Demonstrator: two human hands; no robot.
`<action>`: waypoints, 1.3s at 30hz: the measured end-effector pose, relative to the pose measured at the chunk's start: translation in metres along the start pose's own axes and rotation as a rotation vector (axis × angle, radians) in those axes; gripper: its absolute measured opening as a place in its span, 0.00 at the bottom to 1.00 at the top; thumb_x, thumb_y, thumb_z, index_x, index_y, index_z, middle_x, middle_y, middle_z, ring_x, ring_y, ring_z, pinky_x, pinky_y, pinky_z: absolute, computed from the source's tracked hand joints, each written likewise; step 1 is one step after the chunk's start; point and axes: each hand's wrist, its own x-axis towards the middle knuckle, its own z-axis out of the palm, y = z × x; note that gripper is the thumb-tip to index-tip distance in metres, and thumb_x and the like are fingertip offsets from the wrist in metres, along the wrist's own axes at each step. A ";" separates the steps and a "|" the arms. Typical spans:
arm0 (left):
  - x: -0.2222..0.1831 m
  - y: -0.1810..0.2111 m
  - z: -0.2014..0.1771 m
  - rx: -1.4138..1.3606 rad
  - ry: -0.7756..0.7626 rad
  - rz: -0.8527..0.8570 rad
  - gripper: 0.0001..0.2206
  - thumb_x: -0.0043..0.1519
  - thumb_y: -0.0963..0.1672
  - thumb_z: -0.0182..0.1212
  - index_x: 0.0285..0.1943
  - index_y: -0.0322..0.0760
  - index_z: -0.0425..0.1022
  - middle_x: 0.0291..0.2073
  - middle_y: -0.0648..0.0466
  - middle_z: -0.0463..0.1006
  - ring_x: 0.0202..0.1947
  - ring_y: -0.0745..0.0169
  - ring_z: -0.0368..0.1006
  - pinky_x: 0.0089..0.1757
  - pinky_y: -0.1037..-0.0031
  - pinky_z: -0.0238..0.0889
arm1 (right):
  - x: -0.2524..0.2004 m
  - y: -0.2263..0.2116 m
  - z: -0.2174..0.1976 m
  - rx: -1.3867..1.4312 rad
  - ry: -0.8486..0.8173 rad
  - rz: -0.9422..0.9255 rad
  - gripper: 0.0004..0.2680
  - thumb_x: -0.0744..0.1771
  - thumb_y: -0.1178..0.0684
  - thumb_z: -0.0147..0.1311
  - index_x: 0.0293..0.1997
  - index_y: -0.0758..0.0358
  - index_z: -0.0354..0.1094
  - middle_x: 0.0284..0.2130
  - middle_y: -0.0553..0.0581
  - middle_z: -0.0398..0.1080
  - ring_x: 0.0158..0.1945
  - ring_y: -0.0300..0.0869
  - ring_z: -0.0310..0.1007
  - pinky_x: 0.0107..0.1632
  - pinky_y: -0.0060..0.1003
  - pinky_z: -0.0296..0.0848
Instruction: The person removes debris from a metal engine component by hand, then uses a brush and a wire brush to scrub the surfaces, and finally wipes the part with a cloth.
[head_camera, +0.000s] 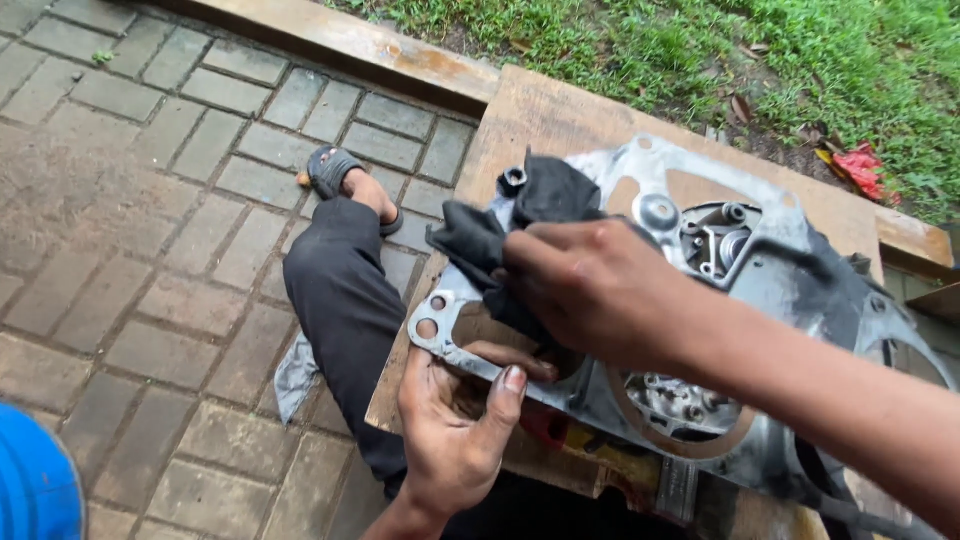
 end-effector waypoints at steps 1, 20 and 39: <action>-0.007 -0.003 -0.002 0.006 0.010 -0.016 0.20 0.64 0.39 0.58 0.60 0.26 0.53 0.34 0.41 0.82 0.35 0.56 0.82 0.44 0.73 0.76 | -0.002 -0.009 -0.002 0.095 -0.084 0.014 0.01 0.68 0.63 0.54 0.39 0.71 0.67 0.32 0.64 0.76 0.20 0.43 0.73 0.17 0.29 0.78; 0.000 -0.003 0.002 0.004 0.014 0.037 0.19 0.66 0.41 0.57 0.61 0.26 0.55 0.33 0.42 0.81 0.35 0.55 0.81 0.42 0.70 0.76 | 0.015 0.018 0.010 -0.130 -0.020 0.027 0.04 0.67 0.62 0.53 0.34 0.66 0.64 0.25 0.60 0.72 0.23 0.49 0.70 0.29 0.46 0.74; -0.002 0.005 0.003 0.044 0.015 0.073 0.11 0.66 0.40 0.55 0.52 0.27 0.61 0.33 0.44 0.79 0.36 0.55 0.79 0.45 0.66 0.78 | 0.040 0.016 -0.028 -0.169 -0.448 0.743 0.14 0.74 0.46 0.33 0.41 0.61 0.65 0.29 0.56 0.71 0.26 0.46 0.70 0.27 0.41 0.72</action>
